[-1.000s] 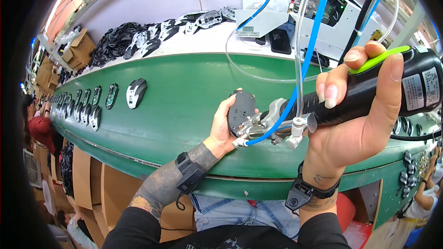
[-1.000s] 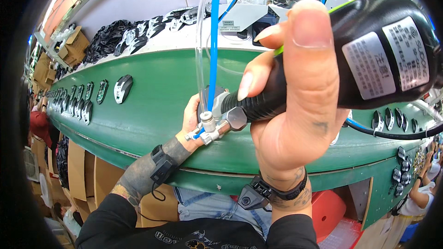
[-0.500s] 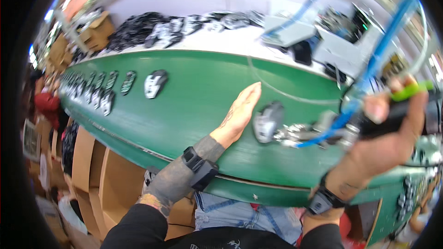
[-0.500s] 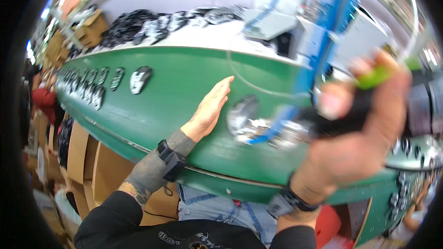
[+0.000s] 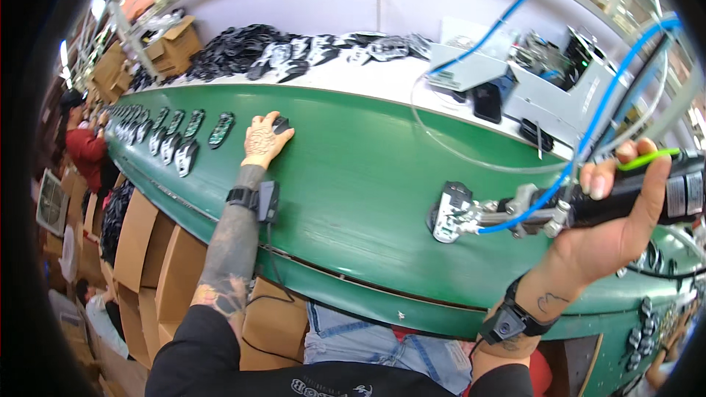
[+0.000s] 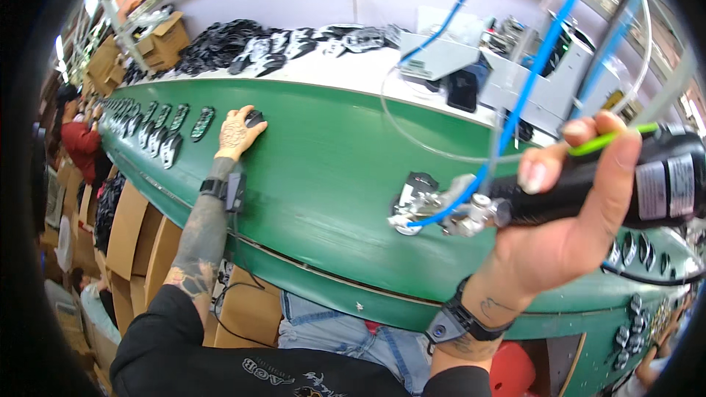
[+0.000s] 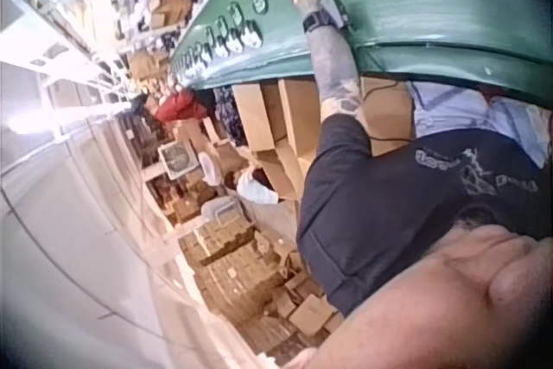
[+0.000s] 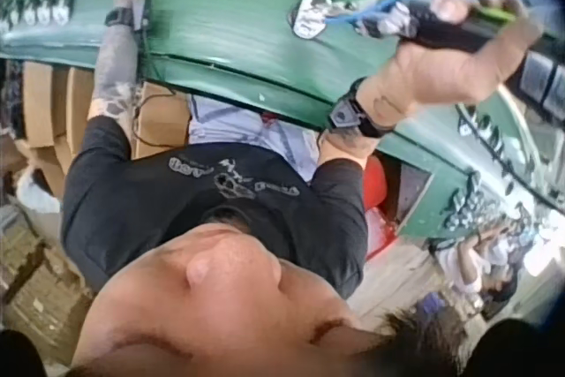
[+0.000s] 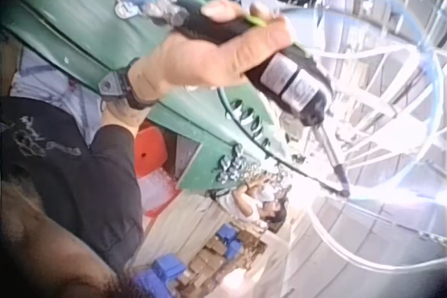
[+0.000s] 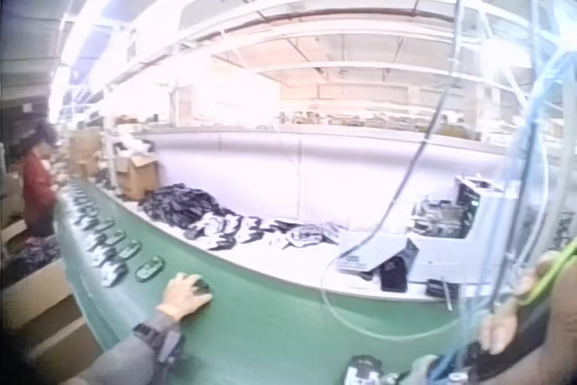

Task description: The recorder uses an electric screwdriver to attach baseplates to computer mice on an industrial assembly line.

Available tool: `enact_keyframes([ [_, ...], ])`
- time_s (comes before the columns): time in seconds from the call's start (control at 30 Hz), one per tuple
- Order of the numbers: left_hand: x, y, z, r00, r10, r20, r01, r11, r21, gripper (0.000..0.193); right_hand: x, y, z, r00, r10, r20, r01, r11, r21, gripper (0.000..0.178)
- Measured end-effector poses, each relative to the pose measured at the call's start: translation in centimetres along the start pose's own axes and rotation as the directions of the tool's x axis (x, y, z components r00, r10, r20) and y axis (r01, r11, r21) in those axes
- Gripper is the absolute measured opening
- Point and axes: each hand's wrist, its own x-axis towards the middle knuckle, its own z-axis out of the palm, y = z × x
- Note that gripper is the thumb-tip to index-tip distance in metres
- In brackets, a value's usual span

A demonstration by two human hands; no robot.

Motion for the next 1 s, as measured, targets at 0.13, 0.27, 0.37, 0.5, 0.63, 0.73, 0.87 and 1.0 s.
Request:
enact_keyframes([
  [0.13, -4.4, 9.1, -2.5, 0.946, 0.056, 0.319, 0.295, 0.259, -0.92, 0.045, 0.4, 0.4, 0.0, 0.999, -0.027, -0.028, 0.027, 1.0, -0.007, 0.029],
  [0.27, -10.5, 17.2, -1.9, 0.658, 0.542, 0.523, 0.743, -0.356, -0.566, 0.039, 0.6, 0.2, -0.7, 0.999, -0.008, -0.038, 0.008, 1.0, 0.0, 0.027],
  [0.37, -14.4, 20.6, -1.6, 0.587, 0.578, 0.567, 0.809, -0.395, -0.435, 0.043, 0.5, 0.7, -0.5, 0.997, -0.064, -0.05, 0.058, 0.993, -0.107, 0.029],
  [0.5, -16.6, 21.1, -0.2, 0.523, 0.63, 0.574, 0.852, -0.374, -0.366, 0.044, 0.7, 1.1, -0.5, 0.993, -0.102, -0.052, 0.094, 0.986, -0.135, 0.029],
  [0.63, -17.2, 21.1, 0.1, 0.485, 0.742, 0.464, 0.867, -0.335, -0.37, 0.047, 0.9, 1.8, -0.8, 0.99, -0.125, -0.058, 0.113, 0.978, -0.174, 0.031],
  [0.73, -17.3, 21.0, 0.3, 0.462, 0.753, 0.469, 0.879, -0.319, -0.354, 0.048, 1.1, 2.1, -0.9, 0.99, -0.12, -0.07, 0.105, 0.977, -0.187, 0.032],
  [0.87, -17.3, 20.9, 0.3, 0.473, 0.733, 0.489, 0.874, -0.317, -0.369, 0.048, 1.1, 2.2, -1.1, 0.99, -0.14, -0.016, 0.134, 0.971, -0.199, 0.031],
  [1.0, -17.3, 20.9, 0.4, 0.486, 0.738, 0.469, 0.867, -0.339, -0.365, 0.047, 1.0, 2.4, -1.0, 0.987, -0.163, -0.007, 0.159, 0.967, -0.2, 0.03],
])
